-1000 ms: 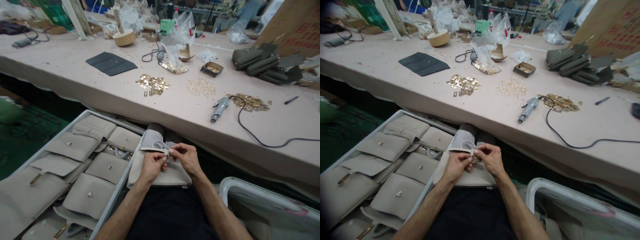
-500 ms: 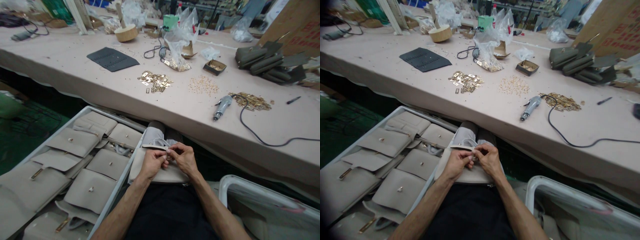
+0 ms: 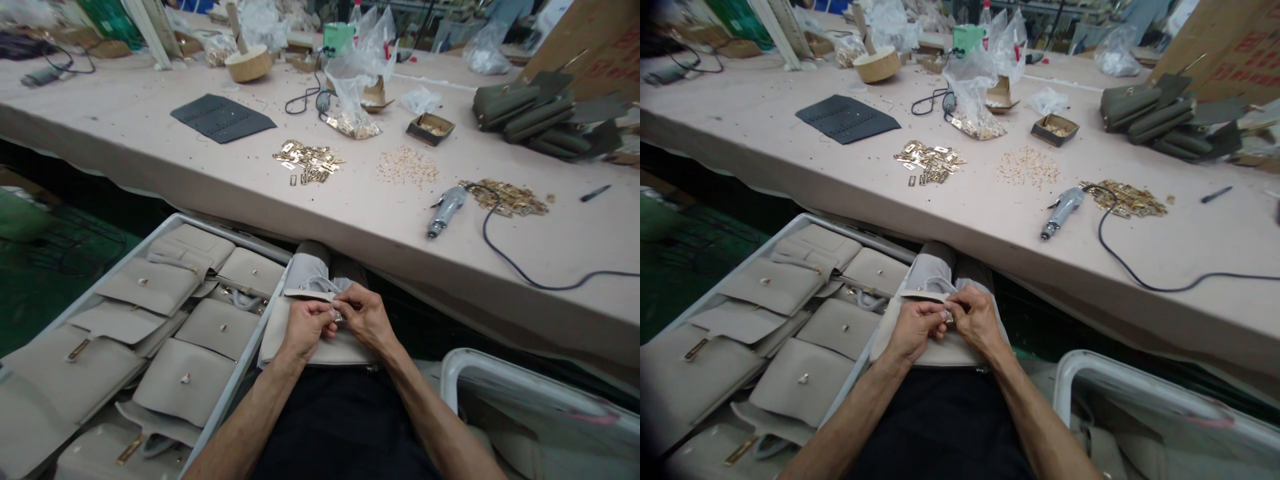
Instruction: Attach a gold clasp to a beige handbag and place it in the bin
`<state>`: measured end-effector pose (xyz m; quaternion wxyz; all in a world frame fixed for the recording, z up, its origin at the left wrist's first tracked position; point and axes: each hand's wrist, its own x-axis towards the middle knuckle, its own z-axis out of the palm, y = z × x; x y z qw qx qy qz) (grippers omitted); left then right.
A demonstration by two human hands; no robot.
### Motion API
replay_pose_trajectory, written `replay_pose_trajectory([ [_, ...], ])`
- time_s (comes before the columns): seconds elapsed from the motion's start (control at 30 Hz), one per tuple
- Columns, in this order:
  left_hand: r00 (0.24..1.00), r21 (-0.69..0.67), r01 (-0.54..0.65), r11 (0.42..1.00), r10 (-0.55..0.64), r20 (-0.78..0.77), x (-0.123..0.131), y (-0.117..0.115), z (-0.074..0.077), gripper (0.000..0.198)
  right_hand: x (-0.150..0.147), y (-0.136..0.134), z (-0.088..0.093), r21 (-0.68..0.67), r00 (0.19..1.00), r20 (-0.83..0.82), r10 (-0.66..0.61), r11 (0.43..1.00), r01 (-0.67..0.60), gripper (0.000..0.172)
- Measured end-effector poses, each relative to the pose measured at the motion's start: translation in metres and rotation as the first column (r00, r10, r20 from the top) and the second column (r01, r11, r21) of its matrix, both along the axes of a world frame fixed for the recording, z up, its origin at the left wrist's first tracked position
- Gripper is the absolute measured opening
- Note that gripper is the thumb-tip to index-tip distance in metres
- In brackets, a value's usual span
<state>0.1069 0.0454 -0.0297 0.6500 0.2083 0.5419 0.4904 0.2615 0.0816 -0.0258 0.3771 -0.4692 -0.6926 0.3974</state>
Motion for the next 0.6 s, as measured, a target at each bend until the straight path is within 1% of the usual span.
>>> replay_pose_trajectory([
  [0.07,0.999,-0.003,-0.033,0.999,0.033,-0.011,0.001,0.001,0.000,0.030,0.004,-0.004,0.001,0.102,0.998,0.008,0.055,0.993,-0.056,0.015],
  [0.17,0.998,-0.009,-0.055,0.998,0.055,-0.010,0.002,0.004,0.002,0.028,0.012,-0.011,-0.002,0.261,0.985,0.037,0.167,0.950,-0.171,0.032],
  [0.27,0.997,-0.024,-0.078,0.997,0.078,0.001,0.003,0.005,0.002,0.026,0.019,-0.013,-0.010,0.353,0.974,0.087,0.210,0.908,-0.227,0.036],
  [0.37,0.994,-0.037,-0.103,0.994,0.104,0.023,0.005,0.006,0.002,0.028,0.021,-0.011,-0.014,0.421,0.968,0.139,0.207,0.873,-0.247,0.033],
  [0.43,0.994,-0.040,-0.097,0.994,0.099,0.050,0.006,0.007,0.003,0.029,0.021,-0.009,-0.014,0.447,0.966,0.158,0.205,0.858,-0.255,0.031],
  [0.6,0.988,-0.039,-0.037,0.999,0.042,0.146,0.005,0.006,0.009,0.031,0.019,-0.004,-0.009,0.435,0.966,0.141,0.215,0.863,-0.256,0.028],
])
